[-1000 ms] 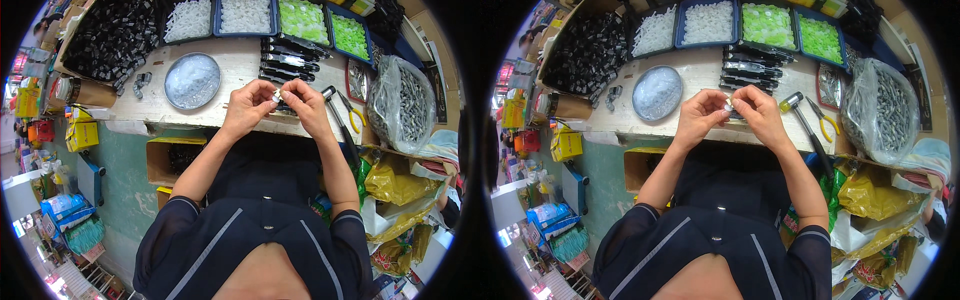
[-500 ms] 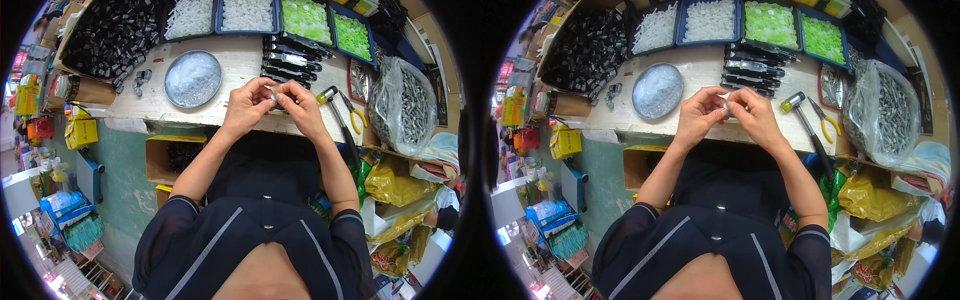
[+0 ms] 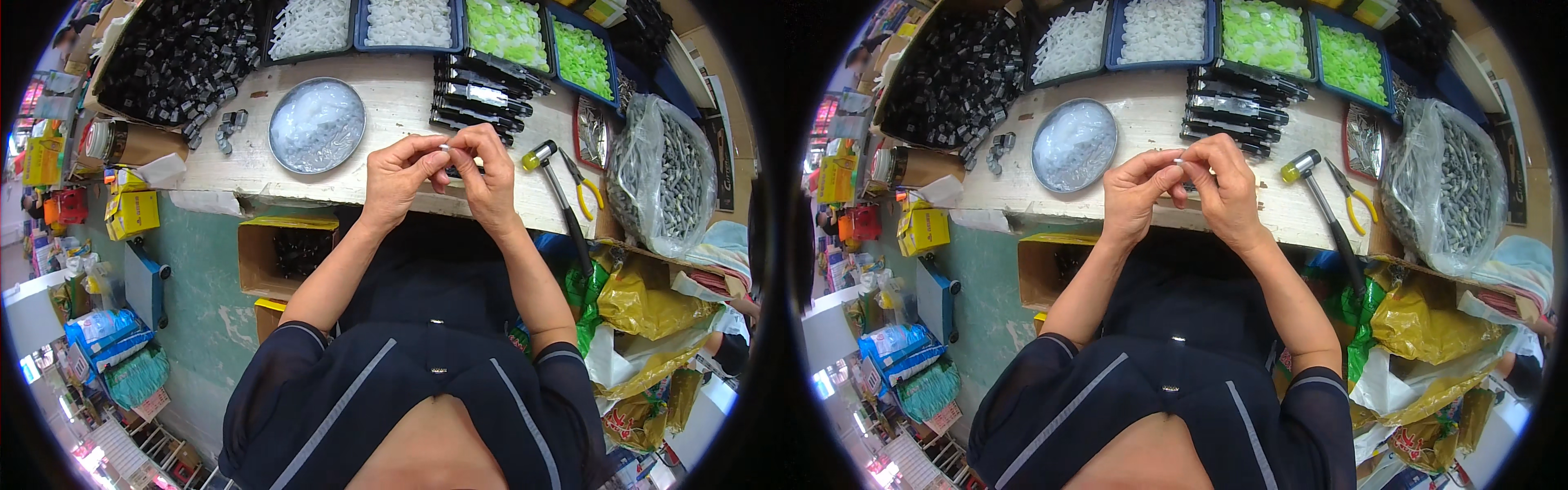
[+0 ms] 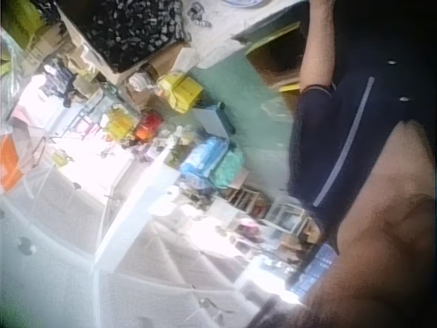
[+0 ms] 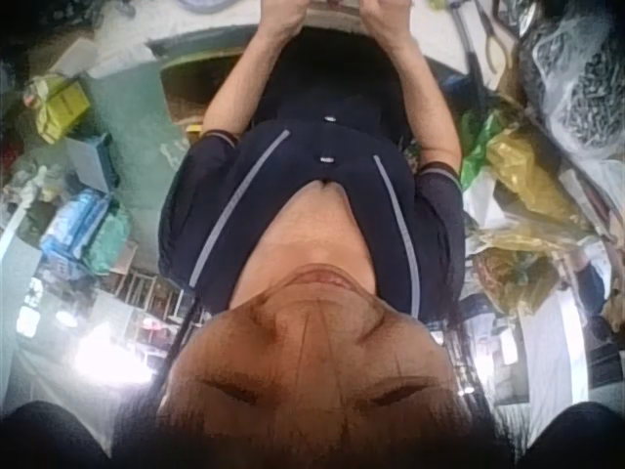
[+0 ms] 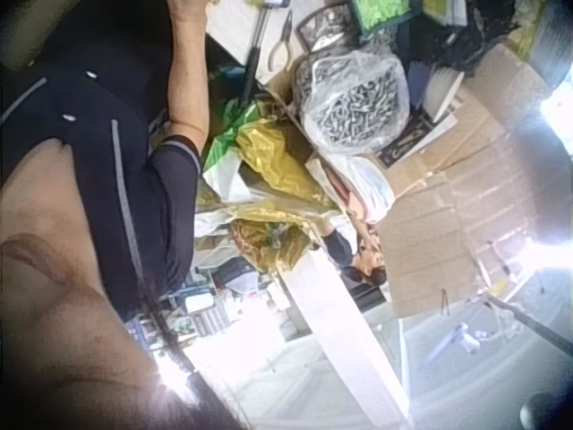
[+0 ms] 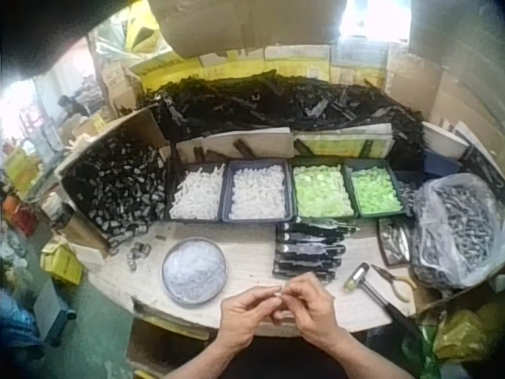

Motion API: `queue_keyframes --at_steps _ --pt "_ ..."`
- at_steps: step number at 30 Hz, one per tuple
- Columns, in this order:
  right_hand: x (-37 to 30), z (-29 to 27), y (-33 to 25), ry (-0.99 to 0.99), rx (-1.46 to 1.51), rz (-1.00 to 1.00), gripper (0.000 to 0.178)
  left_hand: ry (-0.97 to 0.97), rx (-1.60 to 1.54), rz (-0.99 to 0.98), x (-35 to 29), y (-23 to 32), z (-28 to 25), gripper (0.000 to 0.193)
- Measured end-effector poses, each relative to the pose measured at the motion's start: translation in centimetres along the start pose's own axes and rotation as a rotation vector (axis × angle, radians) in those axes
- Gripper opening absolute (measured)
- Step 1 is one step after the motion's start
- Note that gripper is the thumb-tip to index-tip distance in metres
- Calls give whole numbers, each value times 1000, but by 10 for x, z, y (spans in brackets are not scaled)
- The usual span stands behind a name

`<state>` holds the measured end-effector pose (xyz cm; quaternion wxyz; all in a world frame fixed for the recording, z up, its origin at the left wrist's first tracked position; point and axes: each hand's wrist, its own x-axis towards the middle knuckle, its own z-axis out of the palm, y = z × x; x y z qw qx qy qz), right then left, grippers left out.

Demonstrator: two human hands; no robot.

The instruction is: Assembling small plastic toy components and inserting metal pins at a factory workbench.

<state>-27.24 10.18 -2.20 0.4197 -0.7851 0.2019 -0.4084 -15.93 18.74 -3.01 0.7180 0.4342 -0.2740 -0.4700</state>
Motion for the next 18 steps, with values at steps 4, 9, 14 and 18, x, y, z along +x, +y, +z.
queue_keyframes --at_steps 4,9,14,18 --pt "2 -3 4 -40 -138 -37 8 17 419 107 2 12 -2 23" --pt "-8 -2 15 -205 -444 -90 7 11 715 179 11 14 -21 19" --pt "-9 3 15 -225 -516 -108 9 -17 769 38 11 7 -24 21" --pt "-8 3 17 -261 -599 -161 10 -48 834 55 14 -1 -26 22"
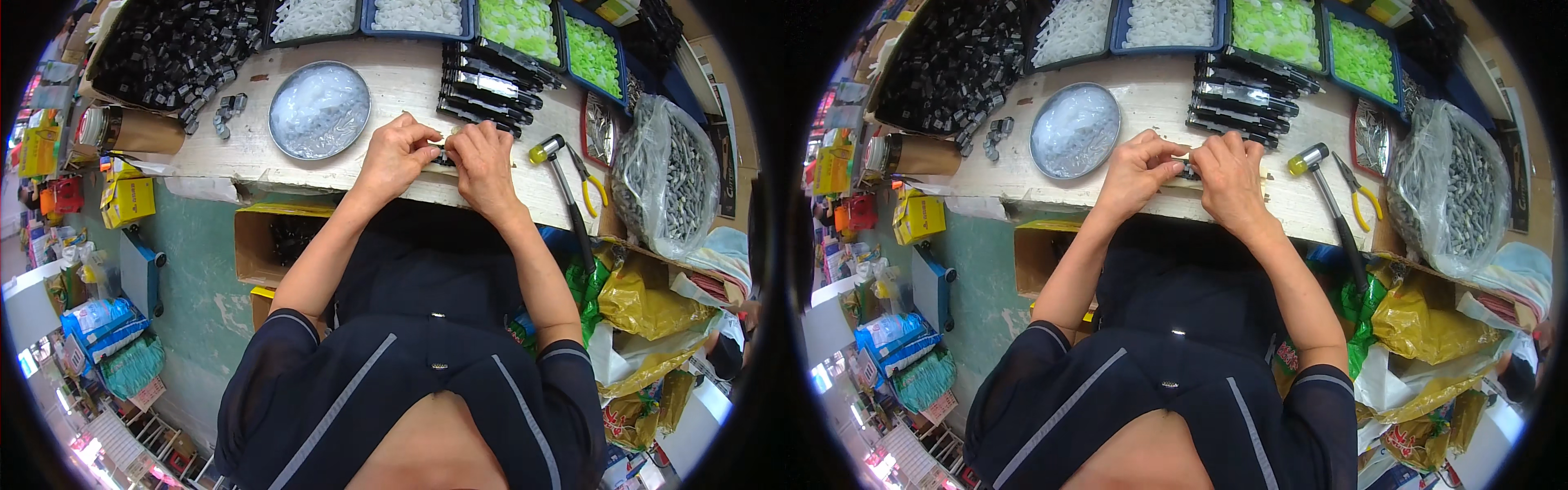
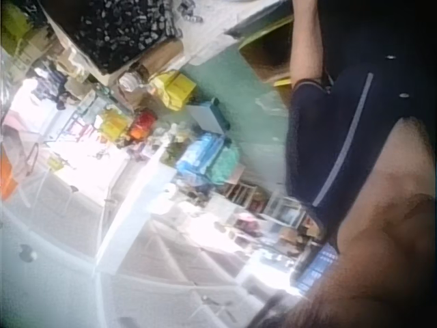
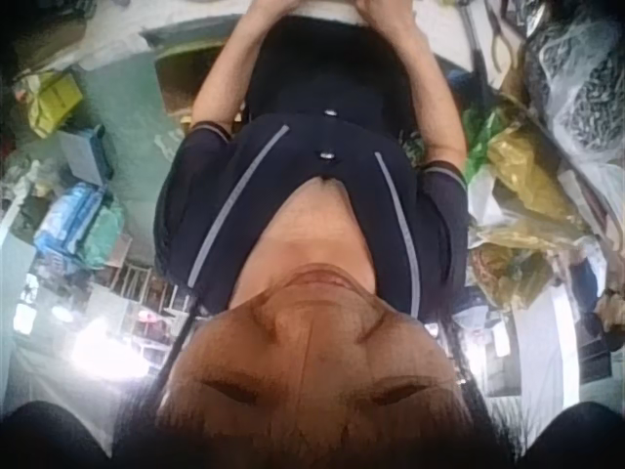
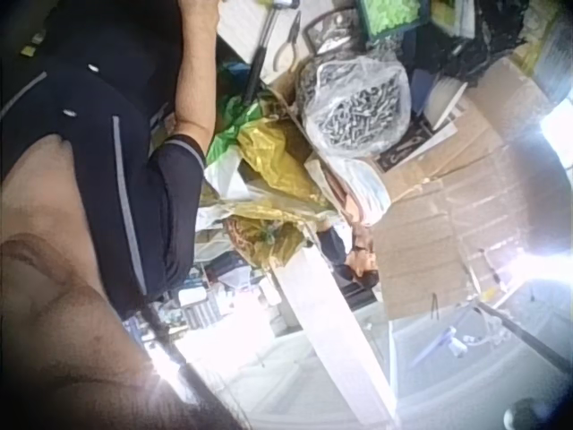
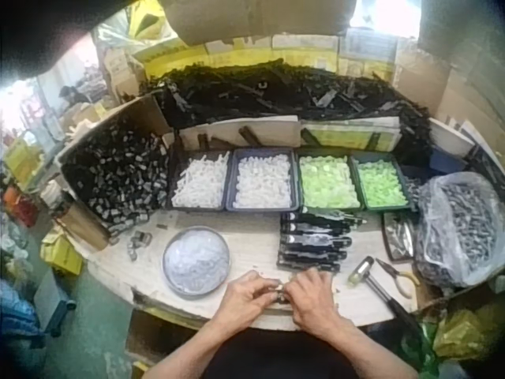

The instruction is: Assembling small plastic toy components and inserting metal pins at a factory workbench.

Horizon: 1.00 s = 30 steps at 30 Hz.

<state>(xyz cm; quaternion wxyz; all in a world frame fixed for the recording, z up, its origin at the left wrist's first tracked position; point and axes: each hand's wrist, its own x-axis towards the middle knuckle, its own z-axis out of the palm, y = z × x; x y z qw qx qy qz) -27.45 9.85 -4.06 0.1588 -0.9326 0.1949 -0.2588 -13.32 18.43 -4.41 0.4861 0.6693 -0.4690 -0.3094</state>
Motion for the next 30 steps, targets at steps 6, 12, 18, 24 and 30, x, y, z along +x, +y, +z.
queue_keyframes --at_steps 6,12,18,24,30 --pt "-1 -2 6 -16 9 -16 11 -51 210 69 8 7 1 21" --pt "-5 -24 18 34 150 48 14 -131 562 66 25 27 2 18" --pt "-19 -97 96 327 1 437 9 -424 537 108 86 60 -9 20" --pt "-34 -110 161 -71 -477 720 20 -177 803 296 215 77 45 24" --pt "-29 -100 173 -96 -501 666 15 -267 897 362 253 46 85 22"
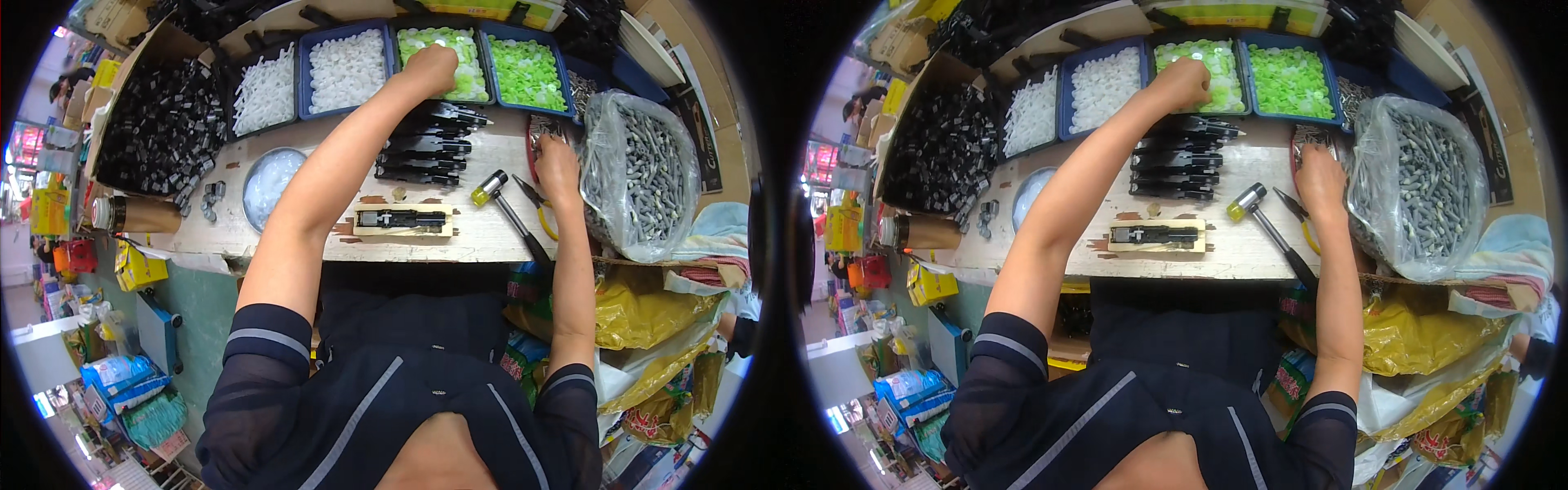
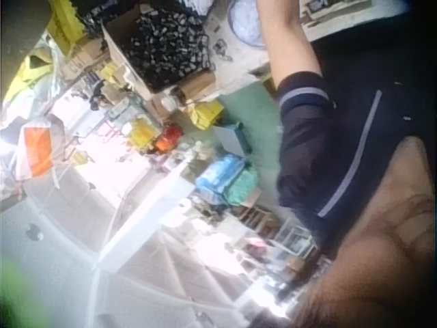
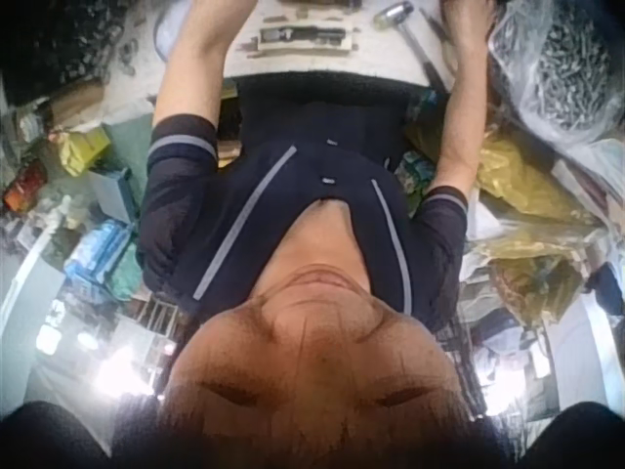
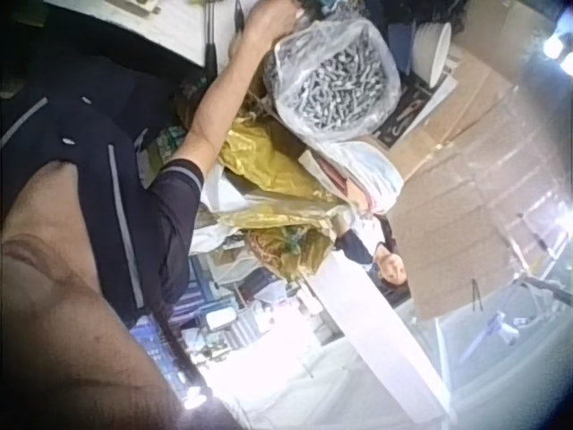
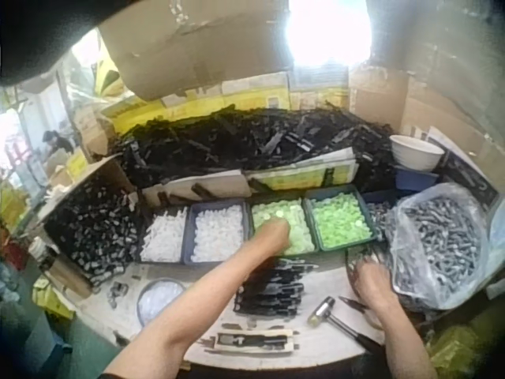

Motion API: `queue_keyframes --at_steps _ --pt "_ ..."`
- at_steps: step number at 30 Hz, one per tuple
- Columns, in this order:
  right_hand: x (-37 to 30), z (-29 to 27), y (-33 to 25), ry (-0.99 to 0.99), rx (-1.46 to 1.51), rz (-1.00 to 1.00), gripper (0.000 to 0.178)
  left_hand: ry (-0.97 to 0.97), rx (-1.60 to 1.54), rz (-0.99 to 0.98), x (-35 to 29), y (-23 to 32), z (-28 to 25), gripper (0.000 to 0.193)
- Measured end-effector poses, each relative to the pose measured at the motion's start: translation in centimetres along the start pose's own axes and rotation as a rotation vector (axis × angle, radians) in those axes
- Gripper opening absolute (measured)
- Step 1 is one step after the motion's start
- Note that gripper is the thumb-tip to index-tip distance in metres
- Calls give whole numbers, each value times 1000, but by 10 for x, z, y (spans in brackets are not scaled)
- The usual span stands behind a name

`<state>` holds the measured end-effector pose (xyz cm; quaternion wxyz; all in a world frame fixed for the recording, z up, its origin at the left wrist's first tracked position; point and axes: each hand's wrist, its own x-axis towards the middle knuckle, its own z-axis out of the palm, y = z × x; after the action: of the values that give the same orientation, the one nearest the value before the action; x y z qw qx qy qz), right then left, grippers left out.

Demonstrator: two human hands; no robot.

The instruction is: Assembling small plastic toy components and inserting metal pins at a factory workbench.

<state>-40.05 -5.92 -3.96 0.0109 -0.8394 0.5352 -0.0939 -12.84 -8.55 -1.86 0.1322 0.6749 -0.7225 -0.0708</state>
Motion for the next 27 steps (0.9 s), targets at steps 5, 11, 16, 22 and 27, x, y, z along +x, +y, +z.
queue_keyframes --at_steps 5,11,16,22,27 --pt "-1 -9 7 -6 92 35 16 74 -47 75 -6 -10 -7 16" --pt "-2 -6 15 84 235 19 11 191 -274 60 -15 -18 -28 22" --pt "-6 -9 19 137 336 73 12 148 -874 -128 -43 -14 -45 17" --pt "-31 -56 -46 26 1278 187 7 193 -1527 -113 -139 26 -57 20" --pt "-59 -60 -121 -182 1531 -120 8 80 -1838 -105 -211 48 -22 20"
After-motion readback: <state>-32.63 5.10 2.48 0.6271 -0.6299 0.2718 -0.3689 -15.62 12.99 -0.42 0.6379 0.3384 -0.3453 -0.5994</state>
